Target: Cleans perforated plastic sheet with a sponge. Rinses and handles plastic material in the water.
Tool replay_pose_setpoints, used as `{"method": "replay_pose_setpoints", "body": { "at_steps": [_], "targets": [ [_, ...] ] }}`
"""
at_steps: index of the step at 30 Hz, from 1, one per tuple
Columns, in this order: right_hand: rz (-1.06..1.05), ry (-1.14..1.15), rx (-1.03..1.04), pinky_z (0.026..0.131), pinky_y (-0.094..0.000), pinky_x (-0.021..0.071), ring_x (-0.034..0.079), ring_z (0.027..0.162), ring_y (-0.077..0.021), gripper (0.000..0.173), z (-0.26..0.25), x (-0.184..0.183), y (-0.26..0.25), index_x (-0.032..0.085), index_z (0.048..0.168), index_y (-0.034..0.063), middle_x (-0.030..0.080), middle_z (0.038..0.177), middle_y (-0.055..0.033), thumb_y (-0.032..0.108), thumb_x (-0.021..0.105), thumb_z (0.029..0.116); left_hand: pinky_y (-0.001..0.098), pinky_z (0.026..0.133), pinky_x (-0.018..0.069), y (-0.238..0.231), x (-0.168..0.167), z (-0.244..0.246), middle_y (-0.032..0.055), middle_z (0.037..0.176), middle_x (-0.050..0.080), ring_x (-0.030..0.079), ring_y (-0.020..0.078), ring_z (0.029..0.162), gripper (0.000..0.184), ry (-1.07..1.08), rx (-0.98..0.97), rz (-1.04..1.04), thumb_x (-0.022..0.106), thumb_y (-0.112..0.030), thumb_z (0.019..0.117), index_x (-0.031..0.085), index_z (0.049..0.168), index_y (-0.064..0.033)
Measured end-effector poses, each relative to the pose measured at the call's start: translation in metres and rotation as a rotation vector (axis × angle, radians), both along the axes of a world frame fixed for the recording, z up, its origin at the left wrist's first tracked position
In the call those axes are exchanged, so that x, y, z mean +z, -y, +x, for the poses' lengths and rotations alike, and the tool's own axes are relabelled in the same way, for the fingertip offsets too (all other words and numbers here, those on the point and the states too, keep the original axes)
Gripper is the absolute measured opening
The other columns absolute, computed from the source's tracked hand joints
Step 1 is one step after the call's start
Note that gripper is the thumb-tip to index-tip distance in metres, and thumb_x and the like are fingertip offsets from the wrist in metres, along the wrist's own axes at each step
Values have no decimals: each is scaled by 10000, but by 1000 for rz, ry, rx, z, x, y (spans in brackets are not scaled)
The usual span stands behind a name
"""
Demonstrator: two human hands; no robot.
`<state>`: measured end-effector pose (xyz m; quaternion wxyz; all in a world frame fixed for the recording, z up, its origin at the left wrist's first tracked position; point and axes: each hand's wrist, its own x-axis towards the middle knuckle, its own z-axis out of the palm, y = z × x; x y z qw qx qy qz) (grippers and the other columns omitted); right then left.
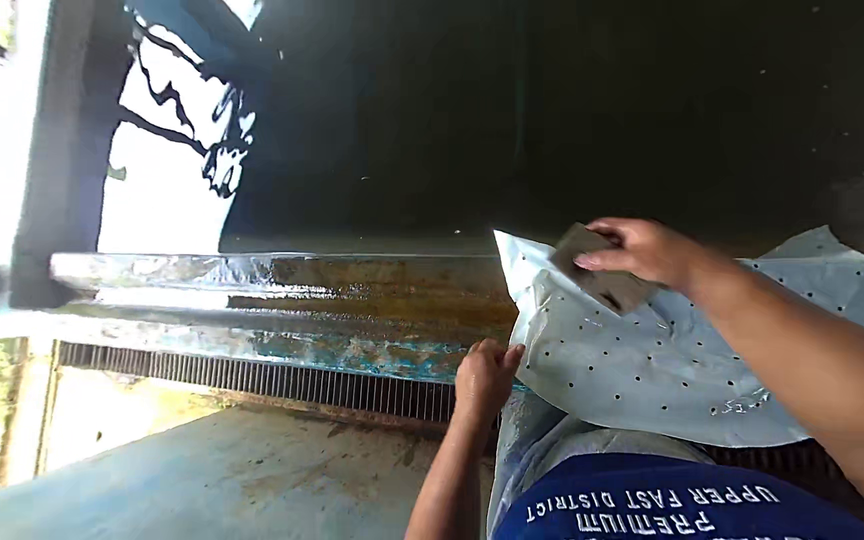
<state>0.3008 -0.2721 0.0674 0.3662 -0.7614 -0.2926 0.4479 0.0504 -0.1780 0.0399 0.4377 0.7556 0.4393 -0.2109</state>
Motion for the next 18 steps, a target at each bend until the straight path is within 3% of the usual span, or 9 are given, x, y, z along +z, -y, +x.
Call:
{"method": "replay_pose_setpoints", "body": {
  "at_steps": [1, 3, 6, 8, 14, 16, 18],
  "targets": [
    [-26, -118, 57, 922, -464, 550, 674, 1012, -256, 354, -3, 4, -31, 605, 1309, -6, 675, 1178, -193, 145, 669, 995, 521, 931, 513, 6, -3, -1, 211, 1084, 682, 667, 335, 1018, 434, 27, 23, 23, 542, -359, 1064, 681, 1107, 50],
    [-115, -226, 130, 960, -502, 522, 655, 1066, -304, 433, -10, -2, -85, 571, 1358, -26, 658, 1213, -232, 221, 658, 1013, 490, 910, 516, 13, -10, -1, 199, 1049, 682, 667, 314, 986, 389, 78, 44, 67, 547, -310, 1062, 683, 1077, 55],
    [-315, -108, 298, 1064, -533, 430, 586, 1217, -356, 467, -21, -16, -132, 566, 1325, -94, 604, 1309, -277, 242, 664, 1015, 470, 894, 522, 18, -17, -5, 196, 1042, 688, 675, 302, 968, 342, 124, 50, 107, 549, -251, 1058, 690, 1038, 60],
    [-367, -11, 380, 1064, -535, 426, 580, 1219, -364, 444, -24, -22, -138, 573, 1296, -105, 596, 1304, -284, 226, 668, 1015, 462, 884, 523, 22, -20, -8, 195, 1038, 696, 682, 297, 964, 326, 148, 48, 128, 543, -224, 1057, 694, 1011, 61],
    [-182, -79, 33, 985, -499, 492, 622, 1115, -320, 422, -10, -43, -140, 556, 1334, -63, 621, 1250, -256, 148, 685, 992, 445, 757, 538, 41, -36, -23, 174, 852, 689, 684, 277, 802, 285, 324, 213, 257, 579, -152, 1024, 695, 884, 67],
    [-148, 39, 112, 1027, -541, 467, 616, 1158, -362, 400, -14, -56, -142, 588, 1298, -81, 627, 1250, -281, 148, 697, 988, 418, 736, 535, 40, -38, -24, 162, 815, 682, 671, 251, 765, 284, 341, 242, 263, 594, -154, 1016, 697, 864, 64],
    [-110, 300, 278, 1050, -605, 453, 608, 1215, -424, 398, -25, -53, -138, 640, 1300, -34, 636, 1276, -290, 200, 707, 985, 378, 707, 521, 38, -39, -26, 139, 779, 666, 644, 210, 725, 287, 349, 264, 247, 610, -171, 1011, 698, 856, 53]
  ]
}}
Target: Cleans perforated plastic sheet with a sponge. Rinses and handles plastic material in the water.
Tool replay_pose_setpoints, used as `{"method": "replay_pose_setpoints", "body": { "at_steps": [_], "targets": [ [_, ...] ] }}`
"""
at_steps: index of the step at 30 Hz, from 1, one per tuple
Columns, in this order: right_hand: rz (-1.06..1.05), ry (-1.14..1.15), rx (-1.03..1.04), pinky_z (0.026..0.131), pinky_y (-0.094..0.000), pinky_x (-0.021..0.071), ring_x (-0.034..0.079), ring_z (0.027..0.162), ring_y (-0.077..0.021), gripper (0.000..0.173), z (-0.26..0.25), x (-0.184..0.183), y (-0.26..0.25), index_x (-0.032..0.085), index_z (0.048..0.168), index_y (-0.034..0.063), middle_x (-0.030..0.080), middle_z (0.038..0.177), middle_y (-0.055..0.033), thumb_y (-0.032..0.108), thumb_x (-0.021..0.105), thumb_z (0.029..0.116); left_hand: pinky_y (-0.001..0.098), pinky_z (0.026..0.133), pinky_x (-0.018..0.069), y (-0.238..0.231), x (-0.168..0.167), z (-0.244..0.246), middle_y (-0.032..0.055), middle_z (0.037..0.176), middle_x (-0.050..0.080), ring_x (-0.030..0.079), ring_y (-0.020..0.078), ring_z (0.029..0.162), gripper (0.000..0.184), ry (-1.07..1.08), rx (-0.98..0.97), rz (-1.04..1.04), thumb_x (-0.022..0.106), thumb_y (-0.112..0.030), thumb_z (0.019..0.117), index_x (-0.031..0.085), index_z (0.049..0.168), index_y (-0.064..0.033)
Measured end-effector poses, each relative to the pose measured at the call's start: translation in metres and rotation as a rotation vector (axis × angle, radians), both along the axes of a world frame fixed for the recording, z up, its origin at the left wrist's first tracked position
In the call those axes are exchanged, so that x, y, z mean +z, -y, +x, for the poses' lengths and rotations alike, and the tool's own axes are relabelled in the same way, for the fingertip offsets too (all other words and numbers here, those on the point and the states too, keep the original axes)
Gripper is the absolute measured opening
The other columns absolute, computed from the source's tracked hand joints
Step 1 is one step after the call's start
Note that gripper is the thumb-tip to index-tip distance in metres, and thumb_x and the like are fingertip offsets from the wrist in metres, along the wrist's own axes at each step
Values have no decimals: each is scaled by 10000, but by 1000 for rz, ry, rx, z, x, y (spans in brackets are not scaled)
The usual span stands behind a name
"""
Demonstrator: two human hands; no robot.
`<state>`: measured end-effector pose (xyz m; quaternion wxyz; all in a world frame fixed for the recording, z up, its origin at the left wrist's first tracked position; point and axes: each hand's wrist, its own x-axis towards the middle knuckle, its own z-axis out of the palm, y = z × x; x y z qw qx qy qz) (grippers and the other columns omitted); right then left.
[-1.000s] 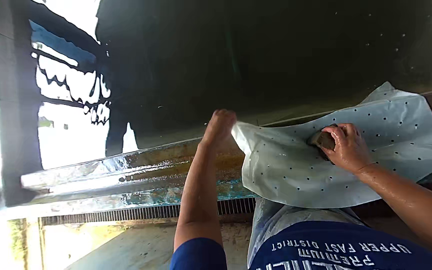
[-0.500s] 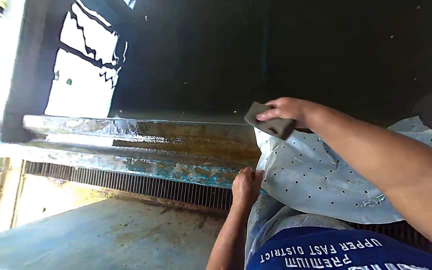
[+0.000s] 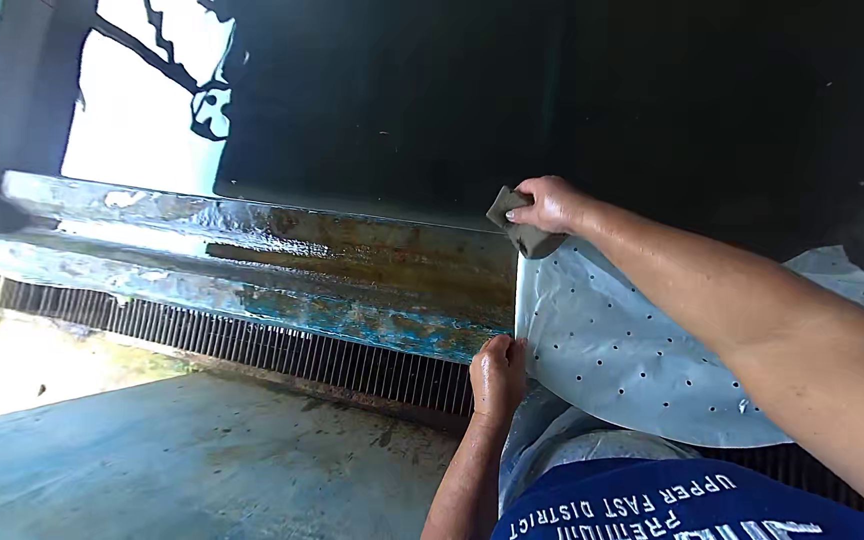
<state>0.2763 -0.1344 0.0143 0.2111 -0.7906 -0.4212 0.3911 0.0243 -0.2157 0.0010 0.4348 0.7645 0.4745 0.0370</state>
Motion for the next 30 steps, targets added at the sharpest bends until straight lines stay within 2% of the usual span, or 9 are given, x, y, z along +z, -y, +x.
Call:
{"method": "replay_pose_setpoints", "body": {
  "at_steps": [4, 7, 11, 15, 17, 20, 23, 27, 30],
  "targets": [
    [299, 213, 190, 970, -605, 510, 590, 1178, -482, 399, -70, 22, 63, 718, 1256, 66, 557, 1321, -321, 178, 797, 881, 362, 730, 524, -3, 3, -4, 125, 804, 660, 634, 189, 742, 261, -15, -15, -88, 587, -166, 1022, 702, 915, 43],
    [486, 187, 288, 912, -590, 551, 644, 1105, -469, 359, -115, -21, 119, 748, 1186, 66, 639, 1216, -304, 107, 777, 831, 465, 832, 556, -6, 9, -9, 181, 885, 714, 705, 285, 859, 236, -65, -107, -130, 573, -110, 998, 719, 928, 61],
    [329, 409, 203, 944, -686, 490, 576, 1166, -593, 414, -54, -67, 92, 711, 1248, 35, 581, 1268, -397, 30, 765, 838, 445, 846, 545, -5, 9, -12, 201, 952, 714, 702, 295, 902, 271, -85, -153, -91, 546, -128, 1032, 711, 968, 77],
    [122, 419, -83, 1022, -674, 442, 490, 1281, -579, 396, 5, -38, 37, 645, 1331, -1, 506, 1365, -386, 132, 692, 961, 360, 755, 552, -9, 8, -12, 153, 880, 678, 663, 197, 770, 274, -90, -112, -193, 542, -161, 1049, 699, 990, 56],
    [195, 368, -125, 1024, -623, 459, 531, 1240, -537, 426, 0, -16, 36, 638, 1320, -31, 527, 1326, -368, 199, 708, 969, 329, 741, 559, -11, 8, -15, 145, 884, 660, 654, 172, 753, 248, -55, -106, -243, 535, -132, 1046, 682, 1006, 63],
    [334, 213, 91, 980, -574, 513, 601, 1152, -457, 418, -63, -8, 79, 695, 1241, 10, 587, 1245, -310, 230, 778, 896, 300, 739, 582, -11, 6, -19, 127, 895, 667, 672, 141, 741, 220, -35, -113, -286, 530, -108, 1041, 677, 1024, 55],
    [337, 165, 243, 981, -589, 517, 618, 1164, -469, 358, -101, -41, 125, 730, 1195, 48, 636, 1230, -299, 154, 798, 860, 347, 770, 580, -12, 6, -17, 150, 924, 682, 682, 178, 778, 221, -64, -140, -243, 527, -94, 1035, 684, 1019, 62],
    [392, 438, 213, 915, -687, 502, 593, 1142, -567, 400, -30, -76, 186, 732, 1167, 52, 609, 1239, -354, 0, 811, 778, 333, 745, 587, -13, 6, -19, 144, 901, 681, 681, 164, 744, 219, -73, -145, -215, 526, -82, 1035, 684, 999, 65],
    [295, 524, 57, 924, -740, 467, 557, 1140, -643, 404, 15, -66, 240, 718, 1167, -17, 580, 1244, -416, -54, 798, 774, 303, 713, 597, -13, 4, -18, 134, 881, 680, 684, 138, 706, 207, -35, -122, -241, 538, -82, 1036, 682, 1014, 65]
  ]
}}
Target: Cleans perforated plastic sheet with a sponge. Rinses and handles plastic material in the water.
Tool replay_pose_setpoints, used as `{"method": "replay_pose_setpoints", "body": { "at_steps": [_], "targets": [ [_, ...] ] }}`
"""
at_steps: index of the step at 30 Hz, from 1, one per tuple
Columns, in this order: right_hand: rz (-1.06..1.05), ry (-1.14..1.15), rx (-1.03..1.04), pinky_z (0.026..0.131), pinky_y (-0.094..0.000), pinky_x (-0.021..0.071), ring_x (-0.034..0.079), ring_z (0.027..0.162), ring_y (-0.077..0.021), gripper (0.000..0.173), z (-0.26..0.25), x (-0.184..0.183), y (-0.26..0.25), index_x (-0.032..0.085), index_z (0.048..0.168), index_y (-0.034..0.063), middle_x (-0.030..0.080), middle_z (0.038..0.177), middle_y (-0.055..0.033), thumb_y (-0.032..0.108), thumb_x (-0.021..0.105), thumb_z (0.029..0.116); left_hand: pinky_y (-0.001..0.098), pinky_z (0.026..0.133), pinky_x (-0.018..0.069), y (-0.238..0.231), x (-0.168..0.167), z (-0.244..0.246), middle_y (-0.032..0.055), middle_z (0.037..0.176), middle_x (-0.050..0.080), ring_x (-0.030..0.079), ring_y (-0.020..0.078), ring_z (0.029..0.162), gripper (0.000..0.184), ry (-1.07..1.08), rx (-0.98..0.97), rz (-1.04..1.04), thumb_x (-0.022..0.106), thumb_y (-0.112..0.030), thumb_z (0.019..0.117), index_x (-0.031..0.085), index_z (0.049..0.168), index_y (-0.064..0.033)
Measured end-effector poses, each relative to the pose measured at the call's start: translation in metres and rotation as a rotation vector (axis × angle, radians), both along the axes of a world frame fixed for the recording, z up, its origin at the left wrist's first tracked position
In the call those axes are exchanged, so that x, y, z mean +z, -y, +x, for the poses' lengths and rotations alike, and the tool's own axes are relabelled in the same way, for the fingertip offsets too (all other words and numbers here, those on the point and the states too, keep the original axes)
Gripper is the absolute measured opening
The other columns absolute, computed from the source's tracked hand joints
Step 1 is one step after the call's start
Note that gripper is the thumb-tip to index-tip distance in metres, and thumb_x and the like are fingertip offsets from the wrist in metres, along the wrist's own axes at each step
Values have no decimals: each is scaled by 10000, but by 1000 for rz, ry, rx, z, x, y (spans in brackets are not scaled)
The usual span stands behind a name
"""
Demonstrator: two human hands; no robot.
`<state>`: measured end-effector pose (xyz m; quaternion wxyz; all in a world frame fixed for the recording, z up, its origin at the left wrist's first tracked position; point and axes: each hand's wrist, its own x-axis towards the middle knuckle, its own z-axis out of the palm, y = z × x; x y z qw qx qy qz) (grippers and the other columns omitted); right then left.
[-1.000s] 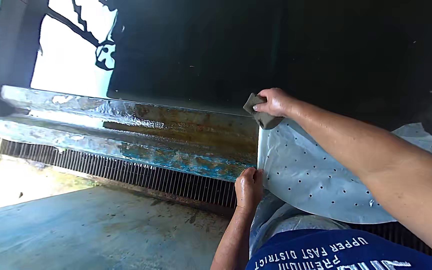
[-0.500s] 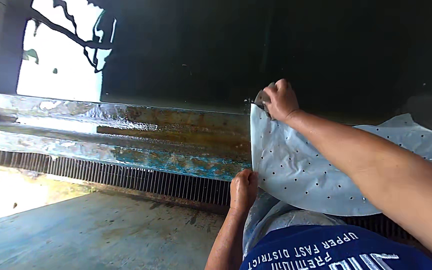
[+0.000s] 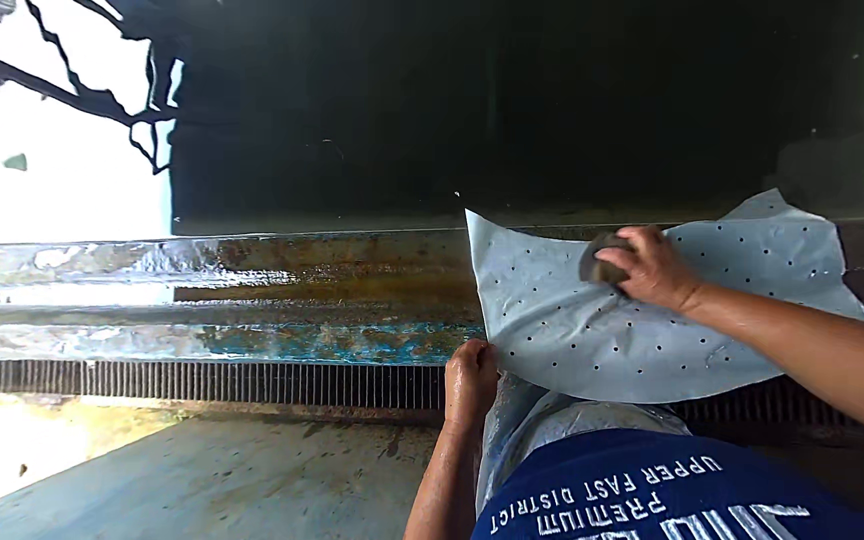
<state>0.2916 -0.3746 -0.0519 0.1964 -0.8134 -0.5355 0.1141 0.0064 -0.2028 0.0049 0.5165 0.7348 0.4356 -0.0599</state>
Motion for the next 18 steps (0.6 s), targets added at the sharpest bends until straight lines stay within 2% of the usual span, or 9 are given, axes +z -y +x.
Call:
{"method": "replay_pose_setpoints", "body": {
  "at_steps": [2, 4, 5, 7, 8, 10, 13, 16, 18],
  "targets": [
    [-121, -97, -151, 965, -726, 447, 532, 1194, -632, 393, 3, 22, -3, 692, 1219, -52, 542, 1303, -419, -17, 792, 841, 273, 698, 594, -3, 1, 0, 109, 864, 681, 679, 106, 688, 212, 4, 5, -43, 541, -102, 1045, 680, 1030, 57],
    [-133, -226, -163, 972, -669, 478, 574, 1175, -553, 391, -14, 44, -29, 680, 1245, -55, 564, 1289, -373, 74, 784, 891, 258, 687, 592, -6, 3, 2, 91, 845, 682, 680, 90, 676, 211, -14, 0, -69, 537, -113, 1051, 672, 1034, 48],
    [-119, -311, -119, 975, -626, 497, 599, 1160, -496, 396, -31, 54, -46, 685, 1251, -37, 588, 1274, -333, 118, 785, 901, 259, 682, 592, -6, 3, 3, 87, 843, 681, 679, 90, 673, 211, -26, 2, -75, 537, -115, 1051, 672, 1041, 47],
    [-107, -468, 62, 961, -543, 529, 635, 1116, -385, 362, -79, 64, -79, 731, 1190, 19, 658, 1178, -239, 195, 803, 882, 271, 673, 596, -4, 3, 4, 80, 830, 681, 680, 95, 665, 187, -54, 14, -68, 547, -100, 1041, 672, 1046, 38],
    [-173, -554, 155, 969, -536, 522, 627, 1131, -371, 336, -102, 66, -93, 737, 1185, 38, 659, 1183, -219, 208, 785, 900, 289, 679, 598, -3, 2, 4, 83, 829, 691, 685, 105, 668, 163, -67, 21, -54, 556, -70, 1013, 676, 1052, 33],
    [-302, -638, 222, 992, -564, 485, 582, 1192, -408, 309, -120, 64, -102, 711, 1224, 32, 612, 1249, -241, 165, 710, 945, 317, 698, 596, -2, 2, 5, 91, 850, 693, 685, 125, 689, 164, -78, 8, -14, 551, -43, 987, 681, 1054, 30],
    [-333, -542, 2, 988, -600, 501, 603, 1178, -438, 262, -82, 44, -61, 743, 1165, 26, 628, 1233, -262, 146, 740, 932, 288, 652, 587, -1, 0, 4, 85, 788, 669, 663, 108, 637, 207, -60, -15, 34, 544, -99, 1038, 677, 980, 49],
    [-297, -295, -218, 954, -664, 489, 590, 1159, -495, 259, -13, 25, 17, 766, 1101, 50, 632, 1208, -287, 86, 808, 848, 239, 612, 570, -2, 1, 6, 43, 732, 650, 643, 65, 595, 199, -49, -10, 22, 534, -87, 1038, 666, 956, 38],
    [-327, -143, -375, 920, -724, 476, 559, 1182, -567, 304, 24, 30, 77, 743, 1126, 27, 609, 1236, -337, 28, 799, 827, 225, 595, 561, -2, 1, 4, 27, 707, 641, 630, 50, 576, 188, -30, 5, 15, 538, -76, 1033, 661, 943, 34]
  ]
}}
